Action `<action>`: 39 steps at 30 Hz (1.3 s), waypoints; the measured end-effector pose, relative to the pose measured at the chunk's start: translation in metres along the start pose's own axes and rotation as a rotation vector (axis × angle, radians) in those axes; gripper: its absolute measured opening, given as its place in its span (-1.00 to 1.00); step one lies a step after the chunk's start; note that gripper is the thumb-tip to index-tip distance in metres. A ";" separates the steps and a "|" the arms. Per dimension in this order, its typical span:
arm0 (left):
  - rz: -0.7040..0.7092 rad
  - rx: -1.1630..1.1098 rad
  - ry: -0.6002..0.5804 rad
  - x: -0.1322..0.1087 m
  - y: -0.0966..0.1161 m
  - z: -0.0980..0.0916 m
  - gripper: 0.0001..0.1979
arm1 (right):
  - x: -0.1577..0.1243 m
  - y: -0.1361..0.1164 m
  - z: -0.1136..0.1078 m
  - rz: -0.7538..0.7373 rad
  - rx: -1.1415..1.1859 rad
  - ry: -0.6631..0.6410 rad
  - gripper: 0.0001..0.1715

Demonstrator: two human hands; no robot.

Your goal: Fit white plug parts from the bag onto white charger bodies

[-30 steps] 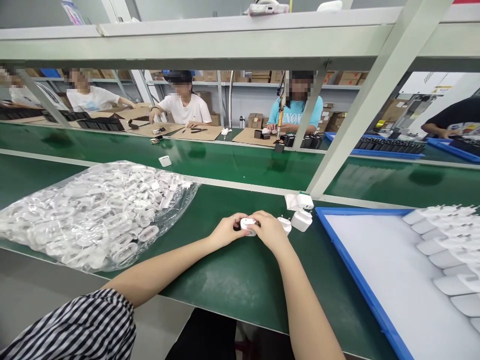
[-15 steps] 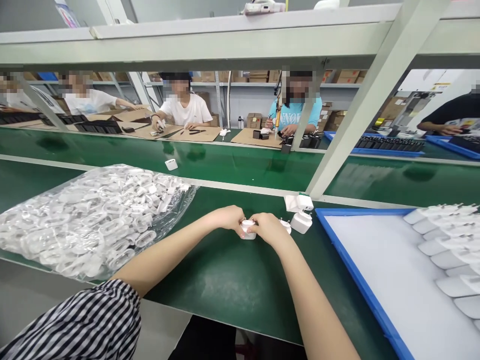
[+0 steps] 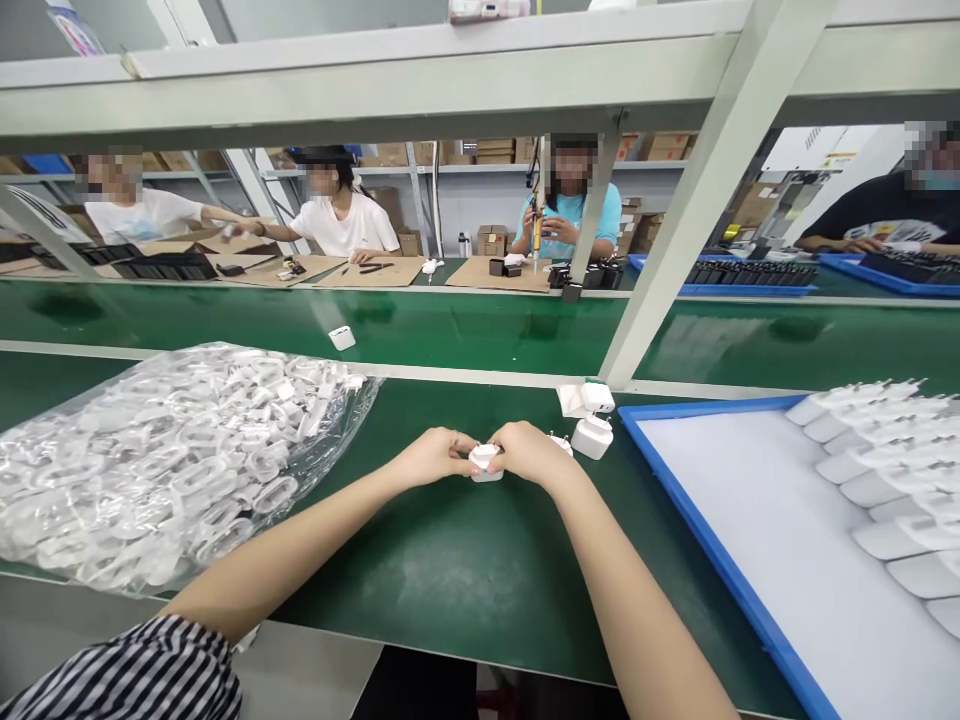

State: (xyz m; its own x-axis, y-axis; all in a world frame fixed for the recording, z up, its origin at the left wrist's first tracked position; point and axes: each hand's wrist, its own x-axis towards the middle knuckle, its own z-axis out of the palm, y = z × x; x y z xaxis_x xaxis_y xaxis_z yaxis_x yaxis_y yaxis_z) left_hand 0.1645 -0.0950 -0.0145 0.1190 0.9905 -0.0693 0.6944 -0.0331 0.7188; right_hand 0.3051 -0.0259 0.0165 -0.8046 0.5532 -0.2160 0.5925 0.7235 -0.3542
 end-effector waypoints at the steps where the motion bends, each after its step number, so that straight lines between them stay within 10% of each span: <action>1: -0.022 0.101 -0.013 0.003 0.005 -0.003 -0.79 | 0.001 -0.002 -0.001 0.010 -0.020 -0.003 -0.83; 12: -0.198 0.642 -0.185 0.021 0.049 -0.011 -0.85 | 0.006 -0.002 0.004 0.036 -0.096 -0.024 -0.88; 19: 0.131 0.290 -0.170 0.008 0.016 -0.002 -0.80 | -0.012 -0.014 0.011 0.070 -0.113 0.057 -0.84; 24: 0.090 -0.052 0.002 0.017 0.009 0.041 -0.09 | -0.052 0.005 0.024 0.151 -0.024 0.150 -0.75; 31: 0.162 -0.199 -0.082 0.071 0.030 0.064 0.24 | -0.067 0.090 0.018 0.395 0.684 0.877 -0.63; 39: 0.318 -0.279 -0.039 0.103 0.048 0.088 0.12 | -0.029 0.098 0.037 0.346 0.923 0.821 -0.49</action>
State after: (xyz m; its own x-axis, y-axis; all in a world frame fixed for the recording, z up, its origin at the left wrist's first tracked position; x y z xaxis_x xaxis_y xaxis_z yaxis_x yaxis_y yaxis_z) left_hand 0.2726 -0.0063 -0.0478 0.3267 0.9309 0.1634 0.4009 -0.2931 0.8680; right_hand 0.3849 0.0141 -0.0461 -0.1587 0.9839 0.0822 0.2527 0.1209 -0.9600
